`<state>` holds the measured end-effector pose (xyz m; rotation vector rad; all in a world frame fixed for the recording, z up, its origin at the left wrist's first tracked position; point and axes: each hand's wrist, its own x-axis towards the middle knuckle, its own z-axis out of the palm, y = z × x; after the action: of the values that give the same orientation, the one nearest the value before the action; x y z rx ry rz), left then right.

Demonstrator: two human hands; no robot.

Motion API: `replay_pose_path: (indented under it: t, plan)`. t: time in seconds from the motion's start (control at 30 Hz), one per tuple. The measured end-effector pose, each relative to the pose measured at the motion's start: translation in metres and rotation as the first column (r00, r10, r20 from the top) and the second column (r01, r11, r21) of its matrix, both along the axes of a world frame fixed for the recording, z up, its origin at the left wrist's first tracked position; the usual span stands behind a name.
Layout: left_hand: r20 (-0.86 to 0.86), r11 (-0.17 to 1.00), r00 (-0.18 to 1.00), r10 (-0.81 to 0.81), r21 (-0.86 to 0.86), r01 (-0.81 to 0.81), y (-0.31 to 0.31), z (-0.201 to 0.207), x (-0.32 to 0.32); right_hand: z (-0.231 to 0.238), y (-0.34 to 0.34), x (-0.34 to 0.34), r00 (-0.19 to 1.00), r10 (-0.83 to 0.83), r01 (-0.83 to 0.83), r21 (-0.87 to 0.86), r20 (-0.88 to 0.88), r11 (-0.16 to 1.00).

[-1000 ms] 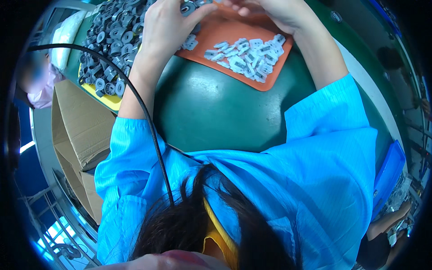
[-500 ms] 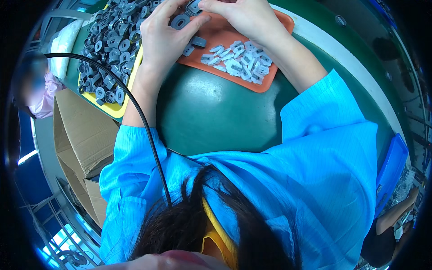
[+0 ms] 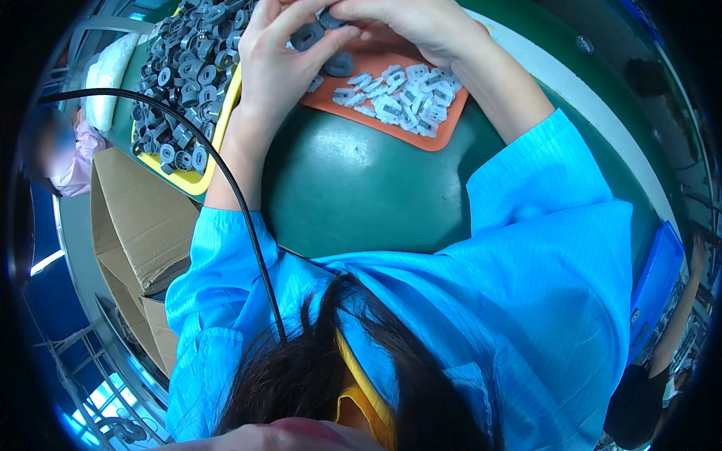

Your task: Manually assembling small grey plastic components by fitting them together.

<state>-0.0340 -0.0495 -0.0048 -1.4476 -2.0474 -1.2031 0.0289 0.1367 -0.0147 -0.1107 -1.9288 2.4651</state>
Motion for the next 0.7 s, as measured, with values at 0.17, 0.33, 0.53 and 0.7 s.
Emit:
replay_pose_path:
  t: [0.17, 0.33, 0.53, 0.7]
  plan:
    - [-0.028, 1.000, 1.000, 0.015, -0.020, -0.015, -0.007, -0.002, -0.012, 0.000, 0.005, -0.005, 0.996, -0.083, 0.086, 0.091, -0.040, 0.992]
    - [-0.020, 0.994, 1.000, 0.009, -0.104, -0.011, -0.011, 0.008, -0.009, 0.012, 0.009, 0.004, 0.999, 0.001, -0.008, 0.199, 0.034, 0.980]
    - [0.271, 0.998, 0.962, -0.043, -0.038, 0.055, -0.014, 0.014, 0.001, 0.012, 0.003, 0.002, 0.999, -0.002, 0.011, 0.289, -0.033, 0.957]
    - [0.740, 0.983, 0.646, -0.185, 0.144, 0.116, -0.009, 0.000, -0.018, 0.010, 0.056, 0.000, 0.973, -0.230, 0.229, 0.199, -0.017, 0.953]
